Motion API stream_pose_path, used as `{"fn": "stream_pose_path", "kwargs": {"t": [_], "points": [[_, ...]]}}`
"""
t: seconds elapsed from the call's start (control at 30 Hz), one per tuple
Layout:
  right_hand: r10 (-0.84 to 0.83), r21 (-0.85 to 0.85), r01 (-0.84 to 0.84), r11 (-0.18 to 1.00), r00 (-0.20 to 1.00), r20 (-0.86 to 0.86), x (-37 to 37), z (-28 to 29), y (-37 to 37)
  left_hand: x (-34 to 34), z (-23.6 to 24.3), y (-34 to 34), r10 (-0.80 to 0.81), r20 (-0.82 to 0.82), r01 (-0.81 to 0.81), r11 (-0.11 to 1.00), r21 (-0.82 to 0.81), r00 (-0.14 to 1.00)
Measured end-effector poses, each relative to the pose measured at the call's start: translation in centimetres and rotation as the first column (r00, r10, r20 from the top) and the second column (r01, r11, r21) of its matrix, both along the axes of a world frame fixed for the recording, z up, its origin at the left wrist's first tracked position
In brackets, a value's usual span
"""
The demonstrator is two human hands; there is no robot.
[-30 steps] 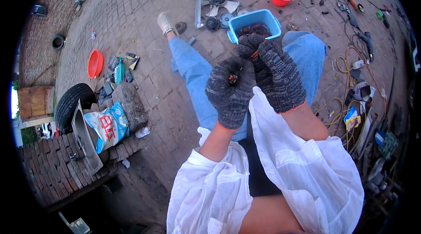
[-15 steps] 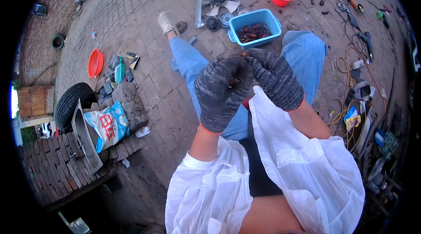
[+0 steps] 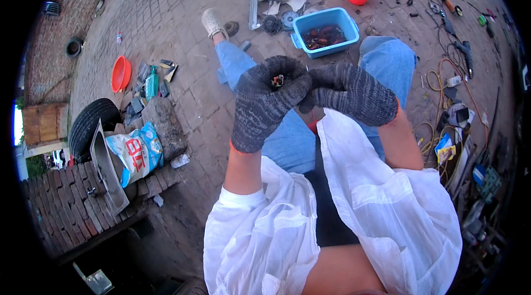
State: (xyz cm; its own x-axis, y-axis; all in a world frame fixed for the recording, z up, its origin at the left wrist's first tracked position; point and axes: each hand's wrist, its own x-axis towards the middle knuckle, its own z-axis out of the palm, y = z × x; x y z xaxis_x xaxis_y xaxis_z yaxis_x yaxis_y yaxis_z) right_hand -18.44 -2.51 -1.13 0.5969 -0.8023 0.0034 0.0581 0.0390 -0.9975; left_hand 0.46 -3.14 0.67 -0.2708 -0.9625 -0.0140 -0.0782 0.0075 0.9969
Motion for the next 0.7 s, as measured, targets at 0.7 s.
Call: {"fn": "stream_pose_path", "kwargs": {"t": [0.7], "points": [[0.083, 0.407, -0.187, 0.894, 0.962, 0.259, 1.2, -0.1, -0.3, 0.3, -0.8, -1.8, -0.151, -0.545, 0.182, 0.983, 0.003, 0.825]]}}
